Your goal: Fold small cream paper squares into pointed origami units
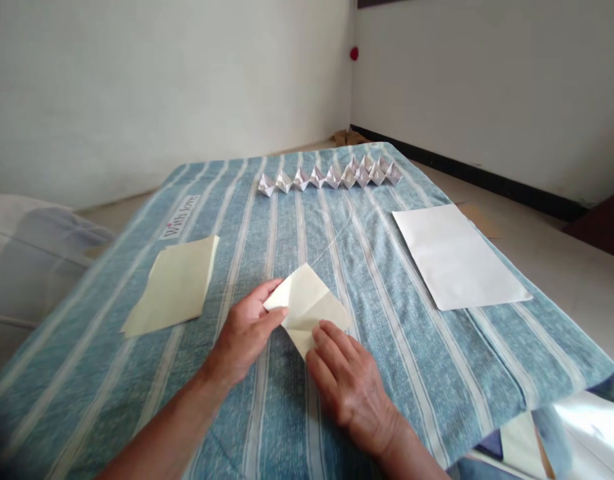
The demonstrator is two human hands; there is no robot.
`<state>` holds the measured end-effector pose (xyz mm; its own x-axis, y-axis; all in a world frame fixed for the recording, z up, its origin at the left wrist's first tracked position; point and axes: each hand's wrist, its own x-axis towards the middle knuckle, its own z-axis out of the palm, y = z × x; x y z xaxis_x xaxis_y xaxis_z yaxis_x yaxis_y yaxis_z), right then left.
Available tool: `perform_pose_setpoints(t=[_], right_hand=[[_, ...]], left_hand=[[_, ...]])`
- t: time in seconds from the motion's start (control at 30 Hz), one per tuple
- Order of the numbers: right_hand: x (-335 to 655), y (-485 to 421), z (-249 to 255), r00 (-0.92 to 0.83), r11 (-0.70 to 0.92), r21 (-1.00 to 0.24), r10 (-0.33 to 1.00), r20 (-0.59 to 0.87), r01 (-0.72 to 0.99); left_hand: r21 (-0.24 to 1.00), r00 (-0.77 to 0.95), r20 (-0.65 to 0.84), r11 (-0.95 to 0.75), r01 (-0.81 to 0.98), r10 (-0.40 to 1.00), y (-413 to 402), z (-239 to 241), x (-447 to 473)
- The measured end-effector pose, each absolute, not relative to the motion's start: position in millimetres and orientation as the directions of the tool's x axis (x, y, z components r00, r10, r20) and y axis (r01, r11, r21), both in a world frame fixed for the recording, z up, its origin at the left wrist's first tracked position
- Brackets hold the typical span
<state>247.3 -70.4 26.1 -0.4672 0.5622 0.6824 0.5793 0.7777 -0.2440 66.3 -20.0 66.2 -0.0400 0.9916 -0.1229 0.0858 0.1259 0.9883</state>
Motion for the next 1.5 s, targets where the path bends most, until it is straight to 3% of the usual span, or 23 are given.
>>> perform_pose_setpoints(t=[0.07,0.17,0.27,0.37,0.83,1.5], right_hand=[[245,-68,22,-0.478,0.761,-0.244,0.588,0.653,0.602],[244,-67,20,-0.509,0.757,-0.252,0.609,0.608,0.603],[244,-68,21,-0.528,0.756,-0.266,0.621,0.579,0.598],[245,-68,21,-0.535,0.757,-0.262,0.622,0.572,0.599],[248,-72,27,-0.555,0.747,-0.278,0.645,0.525,0.604],[250,-74,17,-0.549,0.753,-0.264,0.632,0.548,0.603]], left_hand=[[0.934,-0.082,0.082,-0.048,0.354,0.993,-18,55,52],[0.718,0.099,0.339,-0.325,0.615,0.936,-22,47,32],[0.583,0.331,0.392,-0.510,0.632,0.858,-27,48,23],[0.534,0.456,0.392,-0.601,0.595,0.799,-28,48,24],[0.621,0.378,0.268,-0.459,0.635,0.886,-22,42,30],[0.644,0.352,0.252,-0.428,0.634,0.902,-20,38,30]])
